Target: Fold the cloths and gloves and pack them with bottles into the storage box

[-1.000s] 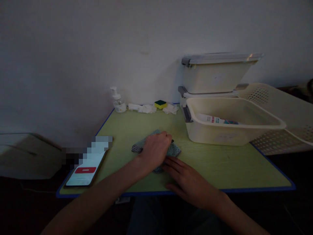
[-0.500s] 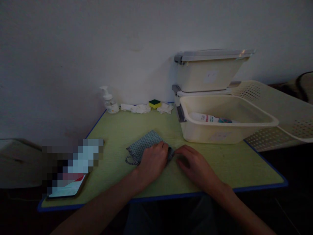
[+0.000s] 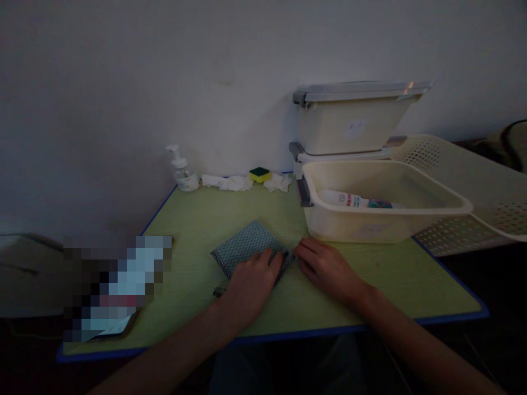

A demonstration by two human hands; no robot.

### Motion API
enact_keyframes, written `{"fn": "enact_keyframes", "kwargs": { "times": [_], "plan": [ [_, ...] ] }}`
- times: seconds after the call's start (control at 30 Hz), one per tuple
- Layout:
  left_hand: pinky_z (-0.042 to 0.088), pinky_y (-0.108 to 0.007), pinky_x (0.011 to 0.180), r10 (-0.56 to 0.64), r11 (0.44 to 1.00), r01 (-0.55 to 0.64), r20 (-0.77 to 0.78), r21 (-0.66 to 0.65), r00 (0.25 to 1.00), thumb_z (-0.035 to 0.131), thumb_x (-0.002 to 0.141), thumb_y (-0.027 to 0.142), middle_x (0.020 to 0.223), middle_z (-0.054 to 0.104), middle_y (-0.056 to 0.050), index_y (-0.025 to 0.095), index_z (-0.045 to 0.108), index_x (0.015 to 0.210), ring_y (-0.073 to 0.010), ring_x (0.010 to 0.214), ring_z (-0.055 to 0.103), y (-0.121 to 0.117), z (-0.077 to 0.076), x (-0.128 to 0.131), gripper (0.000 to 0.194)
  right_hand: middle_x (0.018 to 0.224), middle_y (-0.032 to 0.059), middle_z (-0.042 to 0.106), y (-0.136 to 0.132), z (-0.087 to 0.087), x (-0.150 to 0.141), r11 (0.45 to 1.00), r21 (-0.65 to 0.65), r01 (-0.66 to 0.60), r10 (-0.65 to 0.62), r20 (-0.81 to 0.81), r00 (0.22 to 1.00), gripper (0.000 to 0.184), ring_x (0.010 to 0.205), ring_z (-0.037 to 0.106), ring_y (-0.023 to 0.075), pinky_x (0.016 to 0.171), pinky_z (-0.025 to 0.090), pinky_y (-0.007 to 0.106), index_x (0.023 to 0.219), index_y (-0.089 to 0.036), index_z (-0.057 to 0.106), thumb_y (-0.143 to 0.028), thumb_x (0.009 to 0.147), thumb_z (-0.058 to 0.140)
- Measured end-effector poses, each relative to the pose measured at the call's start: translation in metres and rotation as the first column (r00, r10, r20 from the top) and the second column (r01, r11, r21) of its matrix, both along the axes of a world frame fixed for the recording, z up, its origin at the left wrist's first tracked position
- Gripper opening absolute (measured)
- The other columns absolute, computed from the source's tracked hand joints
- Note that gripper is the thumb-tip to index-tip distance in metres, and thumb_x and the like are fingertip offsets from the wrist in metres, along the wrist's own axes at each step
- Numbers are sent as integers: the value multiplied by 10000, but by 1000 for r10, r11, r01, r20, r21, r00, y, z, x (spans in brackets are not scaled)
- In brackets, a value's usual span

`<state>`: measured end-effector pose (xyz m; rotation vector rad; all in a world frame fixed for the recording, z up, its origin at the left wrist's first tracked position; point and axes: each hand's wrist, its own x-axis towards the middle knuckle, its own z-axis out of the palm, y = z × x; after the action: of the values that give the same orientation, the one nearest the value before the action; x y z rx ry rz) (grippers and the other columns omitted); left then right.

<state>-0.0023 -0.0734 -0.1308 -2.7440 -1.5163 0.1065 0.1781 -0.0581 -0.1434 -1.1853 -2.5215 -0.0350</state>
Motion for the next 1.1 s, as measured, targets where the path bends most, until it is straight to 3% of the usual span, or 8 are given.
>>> {"fn": "enact_keyframes", "kwargs": {
  "times": [0.13,0.37,0.5,0.73,0.93,1.1],
  "plan": [
    [537,-297,691,10,1000,-9,36,-12,999,358,882,109,1030,605,-77,194,521,1135,-188,843,638,1,-2,-3,312,852,89,622,-1,0,7,993,25,-120,121,-80,989,250,783,573,184,684,505,302,902,-143,646,-35,796,447],
    [531,-284,701,3,1000,-2,56,-18,998,357,876,101,1035,609,-70,188,531,1136,-175,839,632,2,0,-5,325,1028,79,660,-1,3,9,980,21,-199,200,-133,971,374,929,577,200,815,514,369,1024,-175,662,-49,795,395],
    [528,-284,699,19,1000,-18,50,-13,999,369,872,101,1028,613,-68,186,548,1112,-175,821,630,2,0,-4,312,1023,80,668,0,3,10,975,6,-224,223,-125,967,364,940,572,204,824,508,375,1014,-169,674,-52,808,397],
    [527,-291,656,33,999,-33,58,-12,998,388,869,106,1006,609,-55,206,562,1100,-189,799,640,4,6,-3,306,946,72,659,1,6,9,961,-188,-202,153,-246,957,357,921,581,183,851,476,348,955,-164,677,0,760,428],
    [516,-258,633,24,997,-27,38,76,999,383,881,117,995,601,-68,203,550,1124,-171,789,636,2,17,3,307,927,73,637,1,3,12,956,-245,-163,89,-288,953,296,913,580,184,852,460,358,904,-162,616,-2,768,408],
    [537,-315,620,-39,997,41,-25,70,999,379,869,87,954,602,-75,170,553,1119,-210,804,632,-3,13,8,315,883,65,612,-2,1,13,952,-298,-66,-25,-291,957,228,857,578,183,795,461,343,881,-176,536,-30,781,392]
  ]
}}
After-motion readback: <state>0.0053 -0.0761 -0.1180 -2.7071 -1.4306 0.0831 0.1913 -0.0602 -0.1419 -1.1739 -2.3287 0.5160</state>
